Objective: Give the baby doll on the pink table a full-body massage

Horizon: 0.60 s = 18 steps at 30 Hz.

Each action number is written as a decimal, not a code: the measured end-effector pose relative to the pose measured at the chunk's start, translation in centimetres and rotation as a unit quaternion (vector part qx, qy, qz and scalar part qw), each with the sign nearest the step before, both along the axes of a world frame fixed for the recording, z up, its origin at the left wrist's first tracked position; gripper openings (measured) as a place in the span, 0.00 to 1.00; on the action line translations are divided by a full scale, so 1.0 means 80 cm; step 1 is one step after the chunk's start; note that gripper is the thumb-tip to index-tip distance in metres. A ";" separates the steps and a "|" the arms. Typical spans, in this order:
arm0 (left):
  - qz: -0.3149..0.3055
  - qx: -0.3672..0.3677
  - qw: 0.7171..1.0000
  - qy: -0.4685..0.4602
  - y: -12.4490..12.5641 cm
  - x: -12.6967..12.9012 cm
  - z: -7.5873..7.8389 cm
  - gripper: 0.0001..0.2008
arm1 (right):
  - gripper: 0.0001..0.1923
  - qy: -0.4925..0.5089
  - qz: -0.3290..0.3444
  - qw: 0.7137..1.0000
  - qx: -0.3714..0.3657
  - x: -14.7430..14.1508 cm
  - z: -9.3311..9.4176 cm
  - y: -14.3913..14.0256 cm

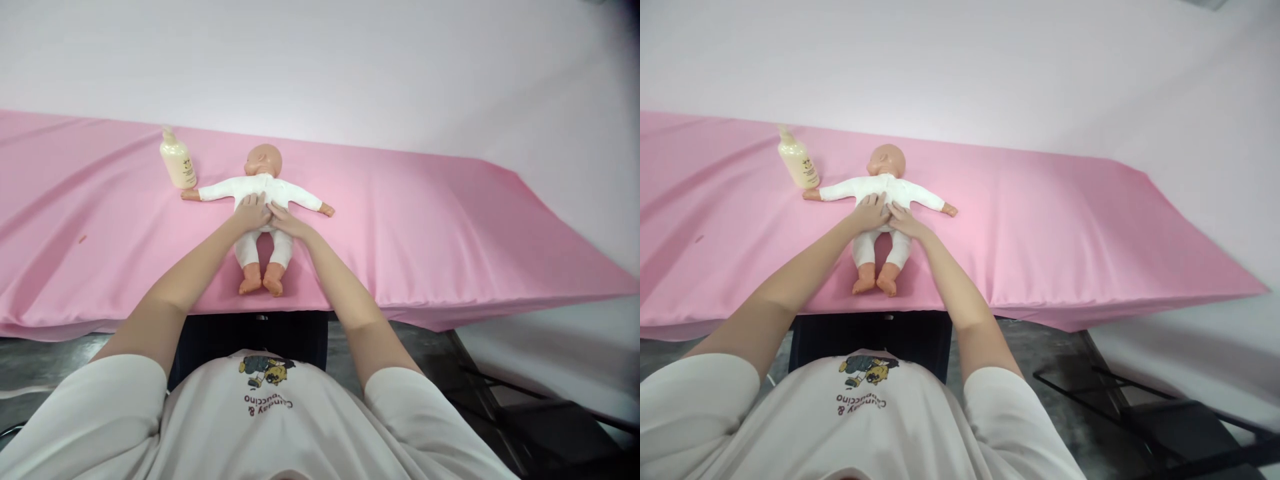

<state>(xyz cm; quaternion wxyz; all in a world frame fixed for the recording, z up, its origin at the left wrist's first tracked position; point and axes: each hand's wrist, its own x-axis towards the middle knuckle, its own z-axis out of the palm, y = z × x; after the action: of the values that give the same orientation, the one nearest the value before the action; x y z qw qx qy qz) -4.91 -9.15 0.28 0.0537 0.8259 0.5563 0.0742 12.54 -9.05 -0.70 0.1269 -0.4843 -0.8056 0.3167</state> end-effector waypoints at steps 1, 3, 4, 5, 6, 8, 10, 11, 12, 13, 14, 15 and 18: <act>-0.005 0.011 1.000 0.003 -0.006 -0.004 -0.005 0.36 | 0.39 0.025 0.002 1.000 -0.009 0.005 -0.001 -0.004; -0.004 0.031 0.999 0.015 -0.016 -0.012 -0.016 0.36 | 0.33 0.082 0.002 0.997 -0.009 0.014 -0.004 -0.010; -0.006 0.034 0.999 0.018 -0.019 -0.015 -0.019 0.36 | 0.31 0.107 0.000 0.994 -0.002 0.016 -0.005 -0.013; -0.009 0.035 0.999 0.019 -0.022 -0.018 -0.022 0.36 | 0.28 0.124 -0.003 0.992 0.005 0.018 -0.006 -0.014; -0.011 0.037 0.999 0.021 -0.024 -0.021 -0.023 0.35 | 0.27 0.133 -0.008 0.991 0.012 0.018 -0.006 -0.014; -0.015 0.042 0.999 0.028 -0.028 -0.021 -0.018 0.33 | 0.24 0.124 -0.025 0.992 0.030 0.016 -0.005 -0.011; -0.012 0.042 0.998 0.039 -0.028 -0.017 -0.006 0.30 | 0.22 0.092 -0.049 0.993 0.059 0.010 -0.002 -0.005; -0.004 0.037 0.998 0.046 -0.027 -0.013 0.002 0.28 | 0.21 0.070 -0.062 0.993 0.073 0.007 0.001 -0.002; 0.008 0.028 0.998 0.053 -0.024 -0.009 0.010 0.26 | 0.20 0.045 -0.075 0.993 0.083 0.003 0.005 0.002; 0.023 0.016 0.998 0.060 -0.019 -0.003 0.018 0.24 | 0.19 0.019 -0.087 0.992 0.091 -0.001 0.009 0.005; 0.036 0.003 0.997 0.068 -0.013 0.002 0.026 0.22 | 0.18 -0.007 -0.098 0.991 0.096 -0.005 0.014 0.007; 0.044 -0.008 0.996 0.076 -0.006 0.007 0.032 0.20 | 0.16 -0.031 -0.109 0.989 0.099 -0.009 0.018 0.010; 0.053 -0.009 0.995 0.086 0.018 0.016 0.042 0.17 | 0.11 -0.089 -0.132 0.981 0.110 -0.018 0.030 0.016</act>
<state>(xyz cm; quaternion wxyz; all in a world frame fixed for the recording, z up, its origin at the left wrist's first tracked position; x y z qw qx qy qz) -3.65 -7.68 3.67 0.0091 0.7978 0.6028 0.0009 11.09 -7.75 1.74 0.1483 -0.5953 -0.7729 0.1621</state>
